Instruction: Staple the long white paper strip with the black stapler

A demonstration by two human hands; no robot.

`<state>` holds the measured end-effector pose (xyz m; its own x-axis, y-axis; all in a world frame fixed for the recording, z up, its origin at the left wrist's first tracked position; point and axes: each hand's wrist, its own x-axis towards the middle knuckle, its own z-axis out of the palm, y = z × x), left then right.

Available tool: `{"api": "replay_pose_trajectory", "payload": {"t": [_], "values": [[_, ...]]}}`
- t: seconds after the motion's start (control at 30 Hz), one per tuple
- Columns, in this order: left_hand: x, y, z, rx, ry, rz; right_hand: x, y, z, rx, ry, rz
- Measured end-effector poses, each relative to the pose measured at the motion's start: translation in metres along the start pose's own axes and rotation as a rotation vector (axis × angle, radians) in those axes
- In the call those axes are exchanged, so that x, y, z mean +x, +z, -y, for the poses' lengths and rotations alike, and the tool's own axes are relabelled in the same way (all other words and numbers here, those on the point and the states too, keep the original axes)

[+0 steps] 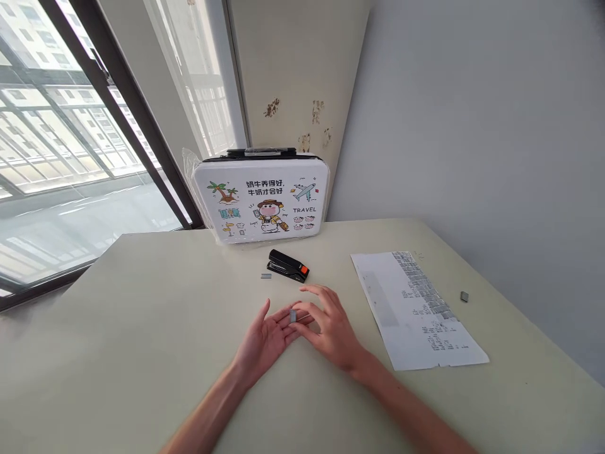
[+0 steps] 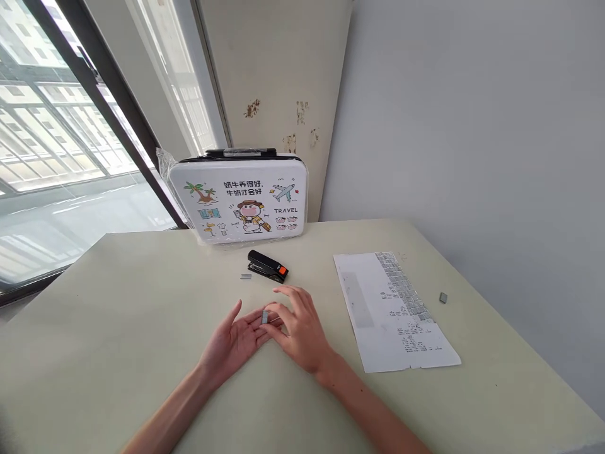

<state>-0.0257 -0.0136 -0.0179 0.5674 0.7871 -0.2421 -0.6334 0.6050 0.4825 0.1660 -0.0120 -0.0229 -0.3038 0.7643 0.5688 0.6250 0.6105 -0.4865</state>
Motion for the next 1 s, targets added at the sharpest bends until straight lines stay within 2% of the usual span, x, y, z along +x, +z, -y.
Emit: {"api": "replay_pose_trajectory", "payload": {"t": [0.07, 0.17, 0.27, 0.37, 0.47, 0.6, 0.67, 0.73, 0.83, 1.0], "values": [[0.000, -0.001, -0.001, 0.016, -0.010, -0.038, -0.009, -0.024, -0.016, -0.040, 0.050, -0.050], [0.002, -0.002, -0.004, 0.029, -0.010, -0.100, -0.032, -0.072, -0.057, -0.156, 0.218, -0.164], [0.003, -0.002, -0.006, 0.036, -0.003, -0.148, -0.068, -0.123, -0.105, -0.320, 0.402, -0.277], [0.003, -0.001, -0.007, 0.036, 0.000, -0.173, -0.109, -0.164, -0.145, -0.486, 0.599, -0.347], [0.004, 0.000, -0.007, 0.039, 0.003, -0.200, -0.145, -0.187, -0.174, -0.610, 0.763, -0.385], [0.005, 0.002, -0.008, 0.039, 0.014, -0.236, -0.168, -0.196, -0.196, -0.651, 0.861, -0.335], [0.005, 0.002, -0.009, 0.039, 0.022, -0.240, -0.168, -0.194, -0.195, -0.653, 0.862, -0.339], [0.005, 0.002, -0.009, 0.042, 0.030, -0.239, -0.160, -0.188, -0.182, -0.652, 0.821, -0.392], [0.006, 0.003, -0.009, 0.053, 0.045, -0.235, -0.141, -0.167, -0.136, -0.523, 0.655, -0.415], [0.006, 0.003, -0.006, 0.071, 0.059, -0.201, -0.111, -0.106, -0.035, 0.107, 0.437, -0.052]]}}
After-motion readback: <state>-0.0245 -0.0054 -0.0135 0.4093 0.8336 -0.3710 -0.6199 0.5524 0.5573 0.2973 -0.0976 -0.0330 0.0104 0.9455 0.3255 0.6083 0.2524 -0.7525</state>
